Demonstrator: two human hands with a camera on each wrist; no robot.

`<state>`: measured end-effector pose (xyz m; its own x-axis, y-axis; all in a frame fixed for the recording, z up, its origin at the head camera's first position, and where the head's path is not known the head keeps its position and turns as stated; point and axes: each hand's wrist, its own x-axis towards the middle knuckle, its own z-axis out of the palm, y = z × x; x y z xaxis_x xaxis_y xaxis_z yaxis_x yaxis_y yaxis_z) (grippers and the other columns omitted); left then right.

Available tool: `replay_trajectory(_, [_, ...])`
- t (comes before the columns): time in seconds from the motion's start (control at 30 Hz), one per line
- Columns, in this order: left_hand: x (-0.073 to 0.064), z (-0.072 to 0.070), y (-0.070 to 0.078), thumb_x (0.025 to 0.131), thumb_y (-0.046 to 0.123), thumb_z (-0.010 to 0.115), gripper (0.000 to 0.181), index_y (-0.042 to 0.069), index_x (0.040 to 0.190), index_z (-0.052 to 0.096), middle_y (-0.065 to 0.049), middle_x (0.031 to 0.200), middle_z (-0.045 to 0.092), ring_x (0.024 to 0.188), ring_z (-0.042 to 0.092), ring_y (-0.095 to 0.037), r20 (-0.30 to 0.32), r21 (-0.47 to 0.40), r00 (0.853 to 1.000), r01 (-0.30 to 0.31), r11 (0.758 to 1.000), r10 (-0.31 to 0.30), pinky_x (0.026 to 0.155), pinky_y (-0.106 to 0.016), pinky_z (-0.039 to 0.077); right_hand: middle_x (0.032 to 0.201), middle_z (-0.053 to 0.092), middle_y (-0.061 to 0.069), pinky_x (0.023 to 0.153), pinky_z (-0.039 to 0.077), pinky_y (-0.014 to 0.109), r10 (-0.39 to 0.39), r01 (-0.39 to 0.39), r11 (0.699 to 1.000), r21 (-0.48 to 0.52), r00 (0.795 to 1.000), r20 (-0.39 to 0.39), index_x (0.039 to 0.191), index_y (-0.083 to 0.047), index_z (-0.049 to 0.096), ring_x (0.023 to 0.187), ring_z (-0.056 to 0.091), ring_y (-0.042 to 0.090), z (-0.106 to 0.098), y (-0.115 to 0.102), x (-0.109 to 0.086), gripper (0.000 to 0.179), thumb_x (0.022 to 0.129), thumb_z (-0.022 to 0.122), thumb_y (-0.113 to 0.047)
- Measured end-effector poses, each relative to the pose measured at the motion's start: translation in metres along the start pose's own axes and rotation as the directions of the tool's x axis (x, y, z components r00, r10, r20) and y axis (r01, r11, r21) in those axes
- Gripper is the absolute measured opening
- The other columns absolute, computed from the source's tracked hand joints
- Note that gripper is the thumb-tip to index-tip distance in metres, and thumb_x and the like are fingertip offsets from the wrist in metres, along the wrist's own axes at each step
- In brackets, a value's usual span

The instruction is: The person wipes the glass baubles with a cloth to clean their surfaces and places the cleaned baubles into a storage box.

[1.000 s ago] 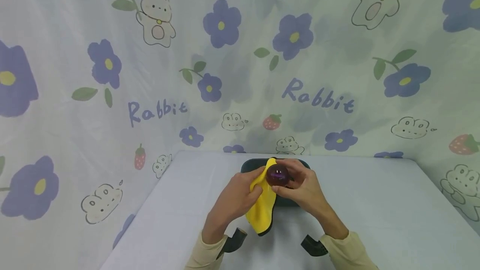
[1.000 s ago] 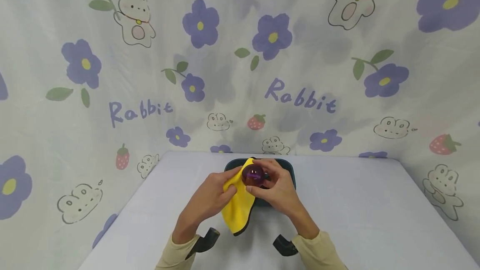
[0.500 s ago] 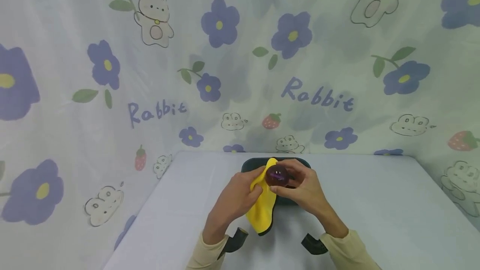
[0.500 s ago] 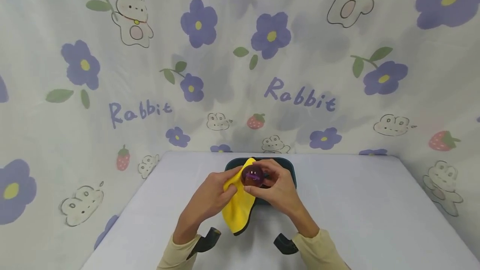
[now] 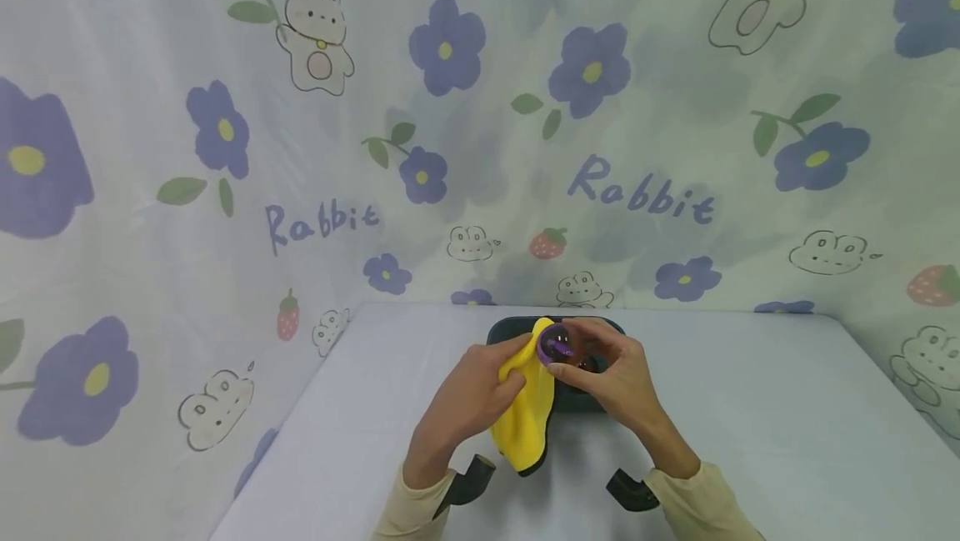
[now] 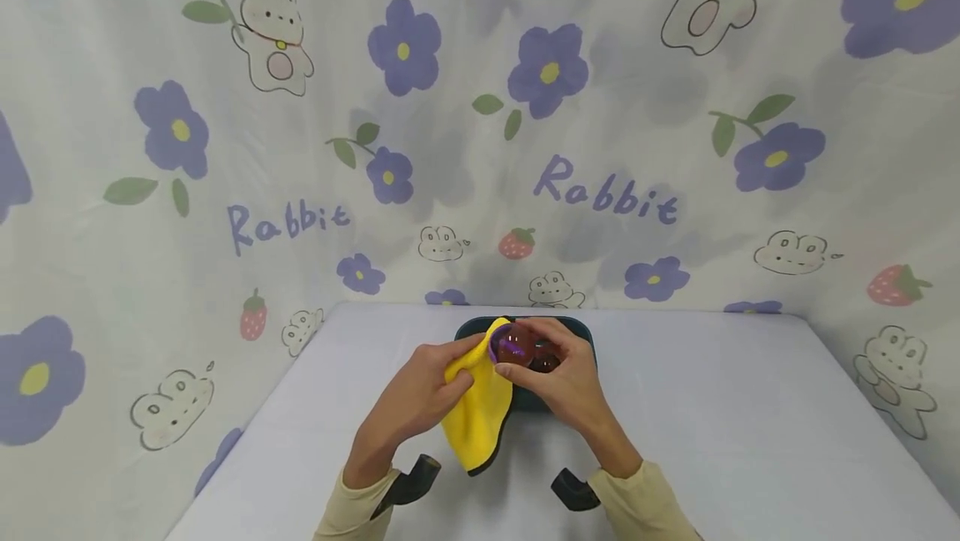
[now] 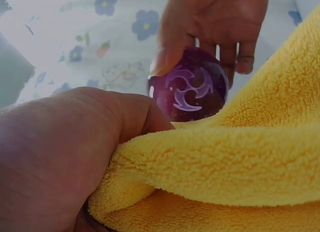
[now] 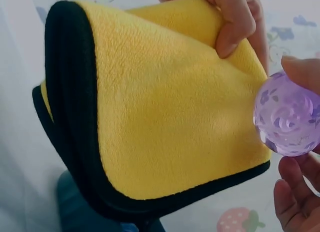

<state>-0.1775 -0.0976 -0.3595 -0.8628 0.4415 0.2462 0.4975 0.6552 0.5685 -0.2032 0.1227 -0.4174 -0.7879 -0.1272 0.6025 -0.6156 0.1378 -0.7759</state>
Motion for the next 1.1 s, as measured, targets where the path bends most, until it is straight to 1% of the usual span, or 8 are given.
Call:
replay_trajectory(0.13, [-0.001,-0.001,0.002,0.097,0.012,0.054,0.050,0.005,0.146,0.058,-0.004,0.099,0.070,0.072,0.059,-0.007,-0.001,0.009,1.000,0.010,1.000,-0.010,0.066,-0.020,0.051,0.116,0.070,0.010,0.081,0.058,0.023,0.029,-0.029,1.000,0.002,1.000,-0.004,0.128,-0.010,0.070,0.091,0.066,0.011,-0.002,0.001,0.000,0.049,0.081,0.085,-0.005])
replay_trajectory(0.33, [-0.003,0.000,0.005,0.097,0.013,0.054,0.050,0.006,0.146,0.058,-0.005,0.103,0.071,0.076,0.060,-0.009,-0.018,0.021,1.000,0.024,1.000,-0.023,0.068,-0.019,0.052,0.114,0.071,0.012,0.081,0.059,0.022,0.117,-0.117,0.993,0.033,0.993,0.002,0.127,-0.010,0.070,0.092,0.068,0.012,-0.003,0.002,0.000,0.047,0.082,0.085,-0.008])
replay_trajectory(0.5, [-0.004,0.000,0.007,0.098,0.013,0.055,0.049,0.006,0.146,0.058,-0.005,0.106,0.073,0.078,0.061,-0.009,-0.046,0.059,0.999,0.025,0.998,-0.022,0.071,-0.019,0.053,0.117,0.070,0.016,0.079,0.061,0.023,0.224,-0.225,0.972,0.070,0.974,0.028,0.127,-0.009,0.068,0.093,0.071,0.013,-0.002,0.001,0.001,0.050,0.081,0.086,-0.013])
replay_trajectory(0.7, [-0.006,0.000,0.009,0.097,0.012,0.056,0.048,0.008,0.144,0.060,-0.005,0.105,0.075,0.077,0.061,-0.009,-0.103,0.061,0.995,0.011,0.998,-0.004,0.073,-0.020,0.055,0.124,0.067,0.016,0.090,0.060,0.025,0.319,-0.324,0.942,0.086,0.945,0.067,0.128,-0.007,0.064,0.106,0.069,0.018,0.001,0.000,0.002,0.055,0.079,0.088,-0.014])
replay_trajectory(0.8, [-0.007,0.001,0.010,0.096,0.010,0.056,0.048,0.009,0.144,0.061,-0.004,0.102,0.074,0.075,0.060,-0.008,-0.125,0.028,0.992,-0.012,1.000,0.015,0.072,-0.021,0.054,0.123,0.069,0.016,0.089,0.060,0.026,0.325,-0.332,0.939,0.085,0.942,0.087,0.128,-0.007,0.065,0.106,0.070,0.019,0.003,0.002,0.000,0.055,0.079,0.088,-0.015])
replay_trajectory(0.9, [-0.007,0.002,0.011,0.096,0.007,0.057,0.048,0.009,0.143,0.062,-0.003,0.099,0.074,0.071,0.058,-0.006,-0.150,0.001,0.987,-0.050,0.999,0.050,0.070,-0.021,0.053,0.123,0.070,0.017,0.087,0.061,0.026,0.294,-0.305,0.947,0.104,0.950,0.109,0.128,-0.007,0.067,0.103,0.072,0.019,0.005,0.003,0.000,0.054,0.079,0.088,-0.014])
replay_trajectory(1.0, [-0.005,0.004,0.012,0.095,0.005,0.058,0.047,0.009,0.142,0.063,-0.002,0.095,0.073,0.067,0.054,-0.005,-0.175,-0.003,0.981,-0.091,0.996,0.089,0.068,-0.021,0.051,0.120,0.072,0.016,0.084,0.061,0.027,0.257,-0.272,0.955,0.116,0.958,0.131,0.128,-0.008,0.069,0.096,0.074,0.018,0.005,0.004,-0.001,0.052,0.079,0.087,-0.013])
replay_trajectory(1.1, [-0.005,0.006,0.012,0.095,0.004,0.058,0.047,0.009,0.141,0.064,-0.002,0.096,0.073,0.066,0.053,-0.005,-0.191,0.012,0.974,-0.121,0.993,0.121,0.068,-0.020,0.051,0.115,0.074,0.013,0.082,0.062,0.028,0.228,-0.245,0.964,0.108,0.962,0.149,0.126,-0.011,0.071,0.090,0.073,0.017,0.005,0.003,-0.002,0.049,0.080,0.087,-0.013])
